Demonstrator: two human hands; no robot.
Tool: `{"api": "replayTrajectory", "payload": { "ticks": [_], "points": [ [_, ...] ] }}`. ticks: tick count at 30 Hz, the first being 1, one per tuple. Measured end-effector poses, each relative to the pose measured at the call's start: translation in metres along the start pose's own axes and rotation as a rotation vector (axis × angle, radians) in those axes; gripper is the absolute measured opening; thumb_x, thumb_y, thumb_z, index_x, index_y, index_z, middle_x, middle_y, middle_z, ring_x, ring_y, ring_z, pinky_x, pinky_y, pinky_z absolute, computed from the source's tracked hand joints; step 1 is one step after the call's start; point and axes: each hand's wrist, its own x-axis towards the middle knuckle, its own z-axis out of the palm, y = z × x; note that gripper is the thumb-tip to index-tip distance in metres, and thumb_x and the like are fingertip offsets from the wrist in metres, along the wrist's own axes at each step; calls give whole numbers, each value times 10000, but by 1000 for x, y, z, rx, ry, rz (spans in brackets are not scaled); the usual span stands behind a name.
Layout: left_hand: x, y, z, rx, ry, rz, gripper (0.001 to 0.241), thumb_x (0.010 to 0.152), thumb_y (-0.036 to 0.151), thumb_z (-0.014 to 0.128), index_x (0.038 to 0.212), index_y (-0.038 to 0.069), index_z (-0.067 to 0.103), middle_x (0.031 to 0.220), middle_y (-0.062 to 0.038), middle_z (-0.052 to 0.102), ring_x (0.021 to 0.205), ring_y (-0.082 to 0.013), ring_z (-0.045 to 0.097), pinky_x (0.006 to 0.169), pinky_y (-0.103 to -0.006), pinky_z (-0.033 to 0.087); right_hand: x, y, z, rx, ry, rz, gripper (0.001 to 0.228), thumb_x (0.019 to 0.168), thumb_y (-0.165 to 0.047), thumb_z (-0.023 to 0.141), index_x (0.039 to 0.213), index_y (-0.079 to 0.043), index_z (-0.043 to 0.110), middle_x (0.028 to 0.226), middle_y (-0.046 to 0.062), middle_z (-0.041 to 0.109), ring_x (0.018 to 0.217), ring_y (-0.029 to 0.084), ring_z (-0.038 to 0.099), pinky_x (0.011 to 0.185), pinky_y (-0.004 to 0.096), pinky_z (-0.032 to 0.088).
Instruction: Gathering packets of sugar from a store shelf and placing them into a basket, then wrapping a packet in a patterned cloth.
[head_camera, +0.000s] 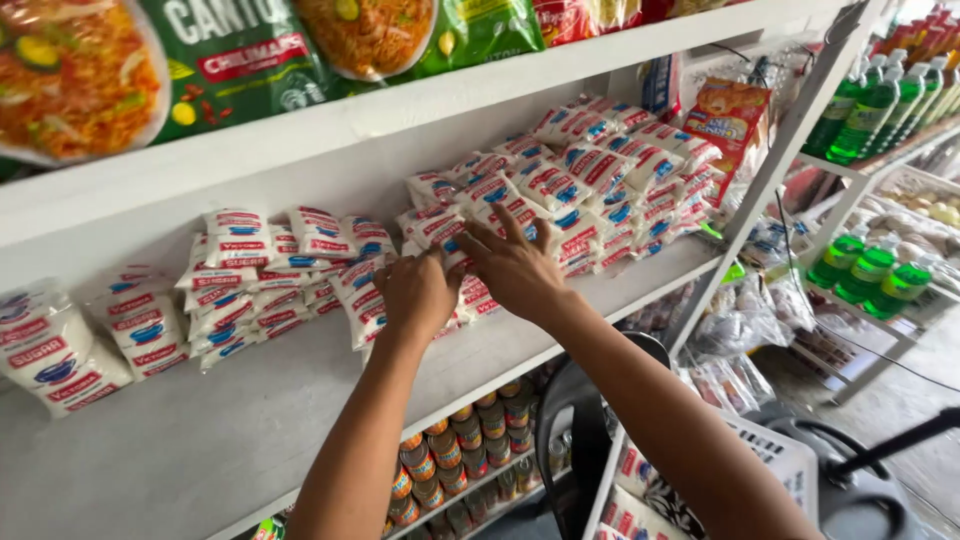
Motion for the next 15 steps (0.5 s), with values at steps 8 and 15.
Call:
{"api": "replayTrajectory", "payload": {
  "ticks": [8,15],
  "points": [
    [-10,7,-28,-149,-106,92,719,823,275,760,1464,67,509,1279,-198,666,1184,-403,616,1059,-587,400,-21,-17,-13,-33,-7,-34,523,1006,-382,510,1509,-246,456,1615,-5,362,1520,321,199,1090,729,194],
    [-246,23,-28,-518,-4,6,433,904,203,705,1318,91,648,1146,-158,707,1126,-365,644,1009,-482,467,-347,-73,35,440,20,324,553,878,-240,702,1412,-157,583,1480,79,532,1395,374,435,1081,512,344]
  ]
}}
